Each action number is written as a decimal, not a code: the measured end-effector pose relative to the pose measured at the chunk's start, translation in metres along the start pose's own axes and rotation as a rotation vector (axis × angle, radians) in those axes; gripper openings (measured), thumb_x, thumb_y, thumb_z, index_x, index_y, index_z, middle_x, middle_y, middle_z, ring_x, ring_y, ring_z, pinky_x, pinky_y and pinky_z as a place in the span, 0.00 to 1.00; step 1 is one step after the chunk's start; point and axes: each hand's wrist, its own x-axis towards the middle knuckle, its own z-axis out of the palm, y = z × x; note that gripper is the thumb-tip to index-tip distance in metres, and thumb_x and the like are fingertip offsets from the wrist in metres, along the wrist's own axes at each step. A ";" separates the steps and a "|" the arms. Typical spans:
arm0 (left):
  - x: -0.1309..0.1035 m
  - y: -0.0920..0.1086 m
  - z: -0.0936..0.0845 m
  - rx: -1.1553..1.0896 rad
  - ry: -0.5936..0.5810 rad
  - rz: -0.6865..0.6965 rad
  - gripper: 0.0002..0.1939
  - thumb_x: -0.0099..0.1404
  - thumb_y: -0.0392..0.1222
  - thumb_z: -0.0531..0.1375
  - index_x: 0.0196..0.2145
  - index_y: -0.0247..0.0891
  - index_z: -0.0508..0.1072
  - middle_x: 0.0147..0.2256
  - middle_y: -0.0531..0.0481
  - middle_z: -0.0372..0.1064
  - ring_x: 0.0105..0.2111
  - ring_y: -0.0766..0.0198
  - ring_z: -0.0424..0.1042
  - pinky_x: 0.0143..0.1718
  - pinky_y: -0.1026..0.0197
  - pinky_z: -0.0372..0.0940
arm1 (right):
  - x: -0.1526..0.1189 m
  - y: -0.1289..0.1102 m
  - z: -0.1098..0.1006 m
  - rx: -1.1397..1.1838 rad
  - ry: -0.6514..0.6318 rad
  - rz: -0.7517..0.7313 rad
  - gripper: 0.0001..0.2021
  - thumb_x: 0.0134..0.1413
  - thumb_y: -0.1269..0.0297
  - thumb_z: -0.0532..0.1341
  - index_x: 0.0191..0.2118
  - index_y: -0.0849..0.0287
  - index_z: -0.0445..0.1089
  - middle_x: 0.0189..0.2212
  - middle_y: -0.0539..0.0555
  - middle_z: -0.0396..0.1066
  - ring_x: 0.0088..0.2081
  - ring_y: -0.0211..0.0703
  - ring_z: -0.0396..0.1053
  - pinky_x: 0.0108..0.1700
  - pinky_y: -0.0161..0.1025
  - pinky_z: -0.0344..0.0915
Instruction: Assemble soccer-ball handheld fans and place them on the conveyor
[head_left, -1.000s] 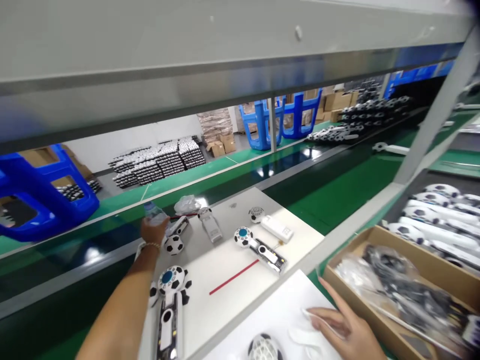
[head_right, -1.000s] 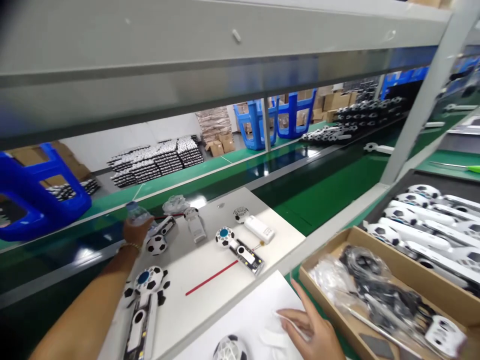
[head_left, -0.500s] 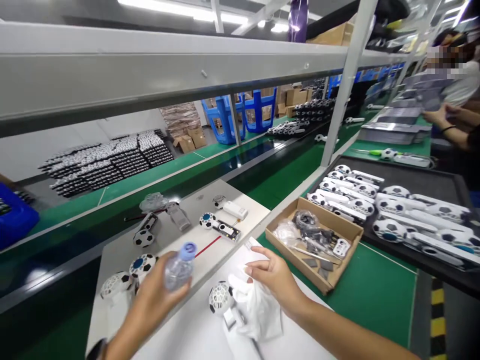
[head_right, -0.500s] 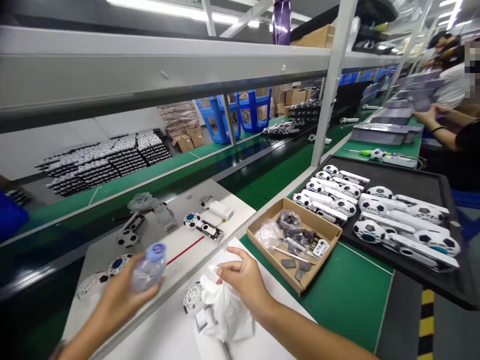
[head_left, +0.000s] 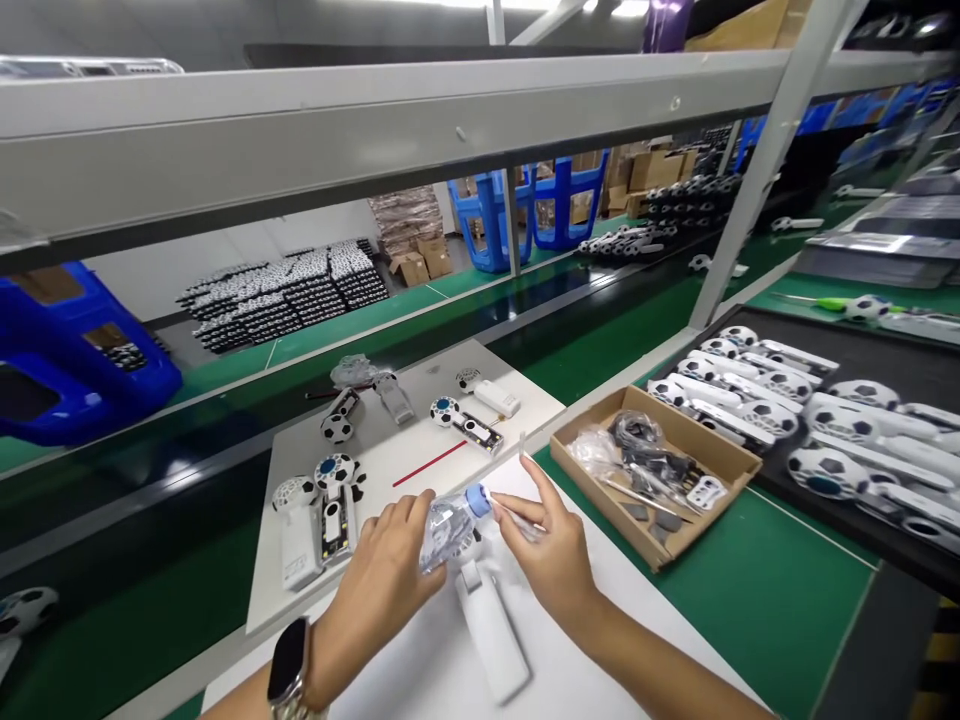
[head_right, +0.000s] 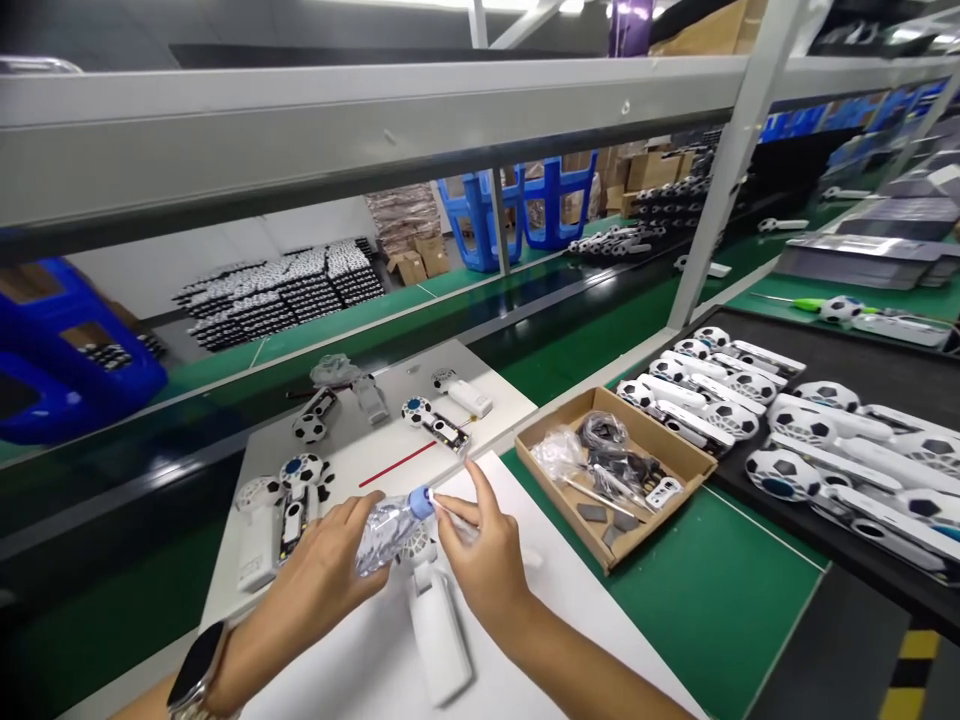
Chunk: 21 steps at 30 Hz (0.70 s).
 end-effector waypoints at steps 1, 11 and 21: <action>0.000 0.002 -0.003 0.023 -0.017 -0.011 0.27 0.53 0.38 0.57 0.52 0.37 0.61 0.47 0.38 0.67 0.46 0.46 0.66 0.44 0.47 0.60 | -0.001 0.001 0.001 -0.016 -0.003 -0.006 0.28 0.55 0.63 0.59 0.60 0.63 0.54 0.39 0.58 0.76 0.42 0.49 0.74 0.47 0.45 0.71; 0.007 0.023 -0.027 0.358 -0.156 -0.019 0.30 0.48 0.36 0.55 0.51 0.32 0.66 0.37 0.36 0.71 0.40 0.43 0.69 0.42 0.47 0.59 | -0.003 0.010 0.002 0.107 -0.075 0.232 0.33 0.56 0.57 0.58 0.63 0.67 0.51 0.45 0.62 0.73 0.42 0.50 0.74 0.47 0.45 0.69; 0.015 0.029 -0.033 0.395 -0.135 0.046 0.25 0.45 0.35 0.55 0.44 0.38 0.71 0.31 0.38 0.71 0.33 0.45 0.70 0.36 0.49 0.59 | -0.001 0.017 0.002 0.272 -0.073 0.343 0.38 0.53 0.53 0.61 0.63 0.68 0.49 0.46 0.64 0.72 0.41 0.49 0.73 0.50 0.47 0.67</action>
